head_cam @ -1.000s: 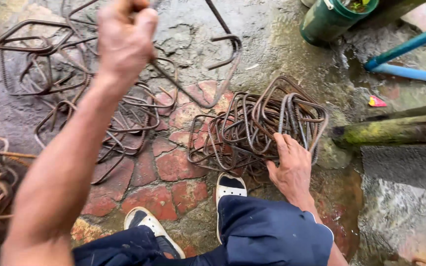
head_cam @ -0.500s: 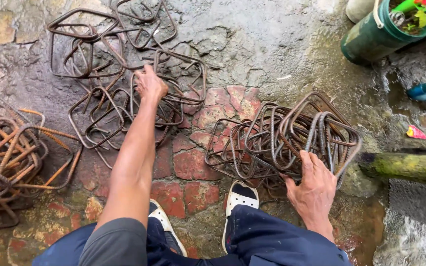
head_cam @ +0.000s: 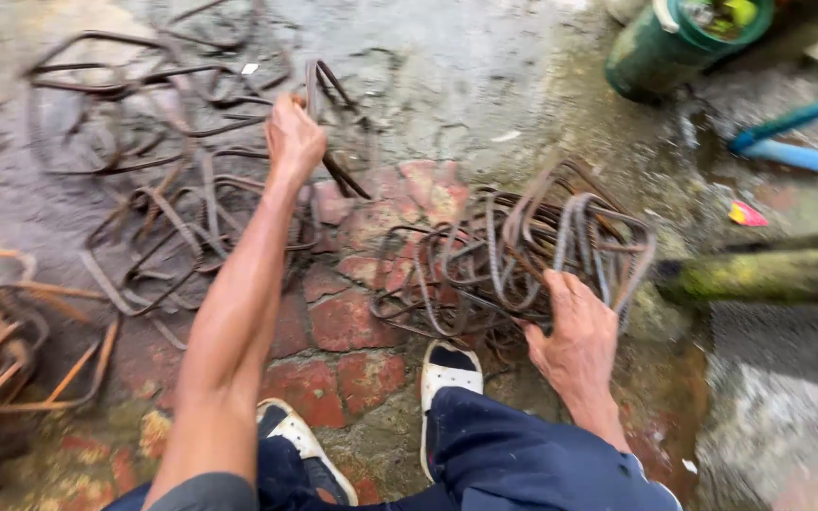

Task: The person sorts a pile of U-shaped metal rebar ties on a tiled floor. They pick up individual ties and small bundles, separate them, and place them into two distinct piles. The person works by hand without tools, organizing the metal pieces into neat stacks.

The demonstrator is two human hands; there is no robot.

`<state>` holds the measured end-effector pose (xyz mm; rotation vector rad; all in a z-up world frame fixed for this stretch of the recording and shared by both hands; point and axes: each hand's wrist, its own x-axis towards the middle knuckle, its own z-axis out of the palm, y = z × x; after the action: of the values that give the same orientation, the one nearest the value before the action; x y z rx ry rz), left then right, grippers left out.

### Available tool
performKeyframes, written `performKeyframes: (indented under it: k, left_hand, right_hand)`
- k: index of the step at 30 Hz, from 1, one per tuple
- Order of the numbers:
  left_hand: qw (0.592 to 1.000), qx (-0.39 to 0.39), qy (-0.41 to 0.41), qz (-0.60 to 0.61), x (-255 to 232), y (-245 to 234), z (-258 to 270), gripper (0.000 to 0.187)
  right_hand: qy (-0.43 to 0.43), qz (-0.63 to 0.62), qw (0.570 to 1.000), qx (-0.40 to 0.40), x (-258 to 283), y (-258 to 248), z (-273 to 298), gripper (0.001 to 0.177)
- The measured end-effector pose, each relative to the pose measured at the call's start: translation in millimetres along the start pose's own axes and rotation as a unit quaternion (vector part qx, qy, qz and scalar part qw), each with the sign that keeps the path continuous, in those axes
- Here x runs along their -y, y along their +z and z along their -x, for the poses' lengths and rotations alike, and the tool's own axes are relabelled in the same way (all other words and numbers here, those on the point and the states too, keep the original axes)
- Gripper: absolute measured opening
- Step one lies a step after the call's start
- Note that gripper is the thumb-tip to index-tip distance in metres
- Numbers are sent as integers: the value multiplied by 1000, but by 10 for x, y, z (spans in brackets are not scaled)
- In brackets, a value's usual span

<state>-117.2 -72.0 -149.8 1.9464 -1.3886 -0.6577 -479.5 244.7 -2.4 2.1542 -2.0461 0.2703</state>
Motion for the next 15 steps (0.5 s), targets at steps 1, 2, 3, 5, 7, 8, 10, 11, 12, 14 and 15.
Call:
performKeyframes:
  k: [1, 2, 3, 5, 7, 8, 10, 11, 12, 14, 15]
  left_hand:
    - [998, 33, 10, 55, -394, -79, 136, 27]
    - [992, 67, 18, 110, -779, -182, 275, 21]
    - [989, 80, 28, 119, -1081, -255, 345, 21]
    - [974, 187, -21, 123, -1578, -544, 504, 33]
    - [955, 278, -45, 90, -1957, -714, 799, 31]
    - [927, 362, -73, 57, -2111, -838, 934, 36]
    - [942, 332, -26, 43, -1454, -135, 866, 20]
    - [949, 313, 29, 31, -1232, 250, 837, 8]
    - [951, 307, 30, 33, -1273, 171, 935, 8]
    - [964, 181, 10, 196, -1339, 89, 1174, 37]
    - [964, 180, 6, 198, -1306, 192, 1140, 37]
  right_hand:
    - [-5, -21, 1000, 15, -9, -27, -13, 79]
    - [-10, -42, 999, 29, -22, -54, -27, 78]
    - [3, -30, 999, 27, -47, -51, -24, 78]
    - [-11, -34, 998, 53, -42, -17, -25, 88]
    - [-5, -26, 998, 58, -66, -34, 18, 87]
    - [-4, -20, 998, 63, -47, -26, 21, 86]
    - [-11, -26, 998, 51, 1, -47, 26, 84]
    - [-5, -22, 999, 40, -8, -71, 30, 82]
    - [-10, -23, 999, 36, 5, -34, 25, 82]
    - [24, -51, 998, 26, 6, 35, 54, 84]
    - [21, -50, 998, 29, -9, 48, 74, 84]
